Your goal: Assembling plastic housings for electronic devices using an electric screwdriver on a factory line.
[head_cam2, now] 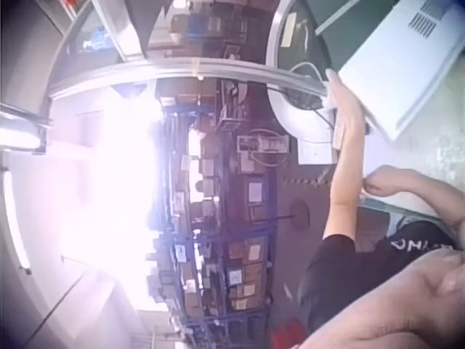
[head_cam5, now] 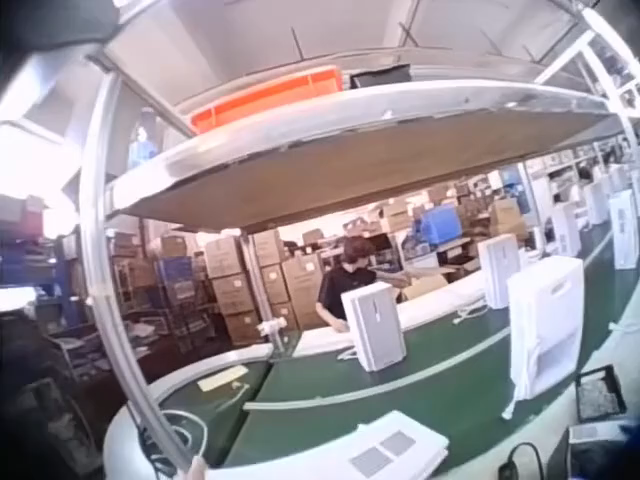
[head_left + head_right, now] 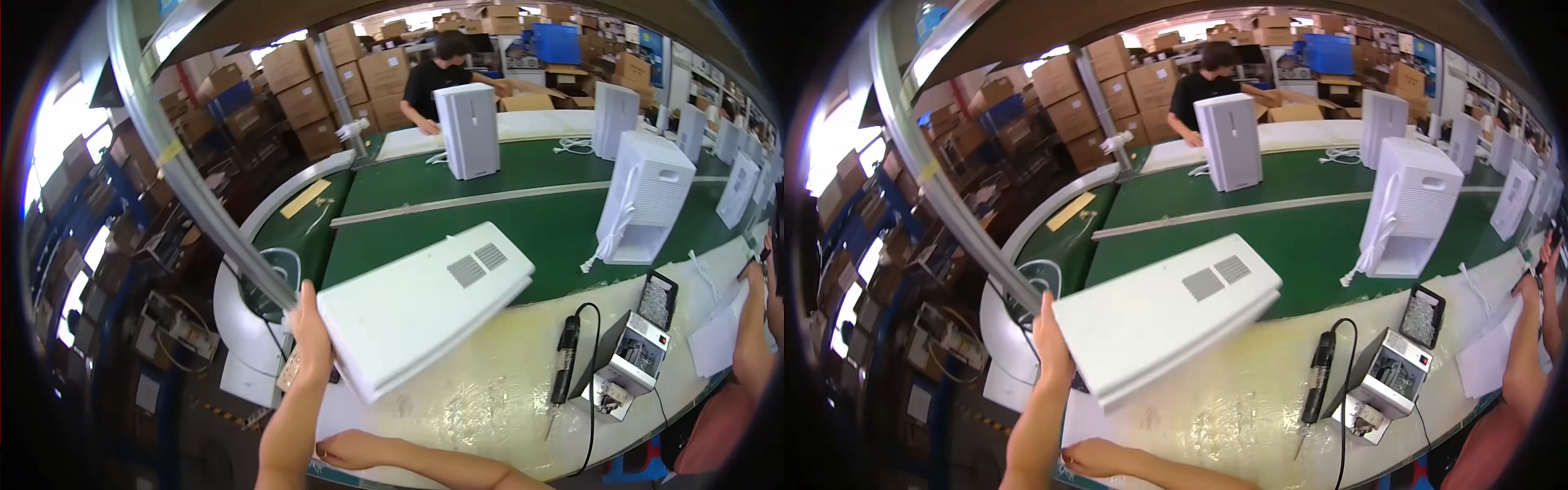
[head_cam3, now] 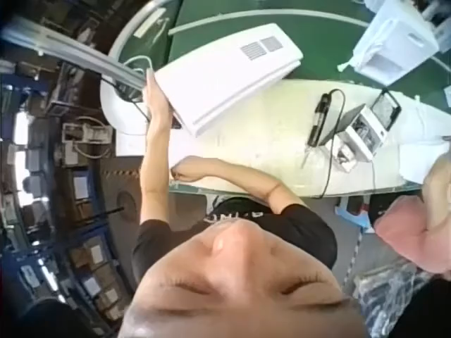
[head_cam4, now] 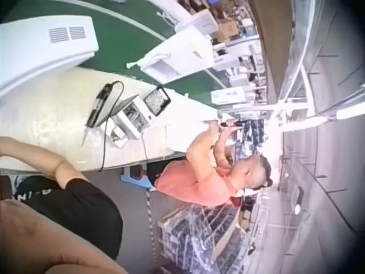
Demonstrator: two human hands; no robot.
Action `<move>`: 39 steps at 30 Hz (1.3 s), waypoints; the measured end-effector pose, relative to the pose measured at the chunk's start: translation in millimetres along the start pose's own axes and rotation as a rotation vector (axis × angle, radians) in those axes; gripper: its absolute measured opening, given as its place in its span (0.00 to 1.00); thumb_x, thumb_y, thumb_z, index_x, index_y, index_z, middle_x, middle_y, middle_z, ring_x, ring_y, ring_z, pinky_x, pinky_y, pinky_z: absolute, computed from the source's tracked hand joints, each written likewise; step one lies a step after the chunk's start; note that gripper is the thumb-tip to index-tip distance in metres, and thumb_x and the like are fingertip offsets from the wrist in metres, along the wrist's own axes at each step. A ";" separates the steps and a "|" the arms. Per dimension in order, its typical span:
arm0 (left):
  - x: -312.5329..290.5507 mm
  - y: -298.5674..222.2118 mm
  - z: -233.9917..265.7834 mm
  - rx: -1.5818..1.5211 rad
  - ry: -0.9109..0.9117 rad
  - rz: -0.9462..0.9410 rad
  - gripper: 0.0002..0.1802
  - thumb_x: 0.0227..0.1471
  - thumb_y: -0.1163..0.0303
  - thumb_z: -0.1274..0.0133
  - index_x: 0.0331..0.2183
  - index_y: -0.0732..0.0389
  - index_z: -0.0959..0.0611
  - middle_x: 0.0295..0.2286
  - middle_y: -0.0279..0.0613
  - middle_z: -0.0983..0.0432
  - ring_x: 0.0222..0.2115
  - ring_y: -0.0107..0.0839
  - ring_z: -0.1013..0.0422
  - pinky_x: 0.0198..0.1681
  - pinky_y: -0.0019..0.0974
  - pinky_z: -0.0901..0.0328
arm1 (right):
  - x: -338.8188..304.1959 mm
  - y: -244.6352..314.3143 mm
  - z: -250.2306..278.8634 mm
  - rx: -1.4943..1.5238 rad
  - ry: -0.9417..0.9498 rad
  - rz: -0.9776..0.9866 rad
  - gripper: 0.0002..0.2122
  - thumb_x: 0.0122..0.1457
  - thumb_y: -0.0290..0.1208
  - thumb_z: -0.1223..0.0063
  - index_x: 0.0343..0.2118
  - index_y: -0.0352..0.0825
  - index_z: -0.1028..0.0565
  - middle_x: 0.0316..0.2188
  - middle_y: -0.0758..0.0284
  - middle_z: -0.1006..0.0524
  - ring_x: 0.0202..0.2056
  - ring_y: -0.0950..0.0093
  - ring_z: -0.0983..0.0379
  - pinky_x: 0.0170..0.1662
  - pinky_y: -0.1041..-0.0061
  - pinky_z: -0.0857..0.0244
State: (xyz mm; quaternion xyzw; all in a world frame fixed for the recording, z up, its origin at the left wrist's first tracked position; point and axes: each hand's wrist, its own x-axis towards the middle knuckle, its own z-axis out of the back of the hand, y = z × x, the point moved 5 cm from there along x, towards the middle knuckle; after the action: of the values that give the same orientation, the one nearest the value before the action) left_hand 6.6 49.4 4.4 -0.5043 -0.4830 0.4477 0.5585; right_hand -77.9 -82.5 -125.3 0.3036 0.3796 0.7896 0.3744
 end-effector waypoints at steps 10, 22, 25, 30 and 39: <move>-67.8 198.0 125.6 -0.659 0.179 0.686 0.27 0.58 0.53 0.55 0.11 0.51 0.36 0.09 0.29 0.41 0.08 0.23 0.44 0.12 0.30 0.48 | -88.6 123.4 -34.0 0.158 0.325 0.108 0.20 0.60 0.38 0.55 0.51 0.30 0.37 0.34 0.58 0.30 0.39 0.61 0.32 0.43 0.67 0.36; -50.0 9.0 23.7 0.472 1.041 -0.219 0.16 0.57 0.63 0.57 0.33 0.68 0.22 0.28 0.47 0.24 0.30 0.36 0.27 0.39 0.34 0.34 | -373.3 14.0 135.9 -0.852 -1.218 -1.137 0.13 0.59 0.31 0.55 0.43 0.27 0.30 0.36 0.54 0.27 0.40 0.57 0.29 0.42 0.64 0.36; -69.9 7.8 -27.5 0.620 1.196 -0.378 0.25 0.54 0.55 0.53 0.43 0.68 0.24 0.37 0.58 0.25 0.38 0.46 0.28 0.45 0.40 0.36 | -324.7 2.2 140.7 -0.898 -1.116 -1.306 0.17 0.57 0.33 0.54 0.47 0.28 0.33 0.40 0.51 0.29 0.42 0.51 0.32 0.44 0.59 0.37; -92.0 9.9 -85.5 0.650 1.412 -0.291 0.36 0.47 0.46 0.49 0.47 0.68 0.28 0.40 0.58 0.26 0.42 0.48 0.29 0.46 0.41 0.36 | -328.0 -32.2 151.7 -0.854 -1.017 -1.482 0.17 0.55 0.32 0.54 0.46 0.30 0.33 0.41 0.50 0.30 0.42 0.51 0.33 0.44 0.58 0.37; -94.2 13.9 -85.8 0.475 1.458 -0.282 0.37 0.50 0.53 0.46 0.54 0.66 0.36 0.46 0.58 0.31 0.47 0.45 0.32 0.50 0.37 0.39 | -345.7 -53.4 137.1 -0.868 -1.207 -1.530 0.25 0.52 0.27 0.51 0.53 0.25 0.41 0.39 0.46 0.32 0.40 0.49 0.32 0.43 0.58 0.36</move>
State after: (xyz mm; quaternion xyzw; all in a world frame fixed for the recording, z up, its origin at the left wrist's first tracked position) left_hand 79.0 -53.6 -19.9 -0.4722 0.0552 0.0195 0.8796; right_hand 231.1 -292.6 -164.7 0.1661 -0.0927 0.1312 0.9729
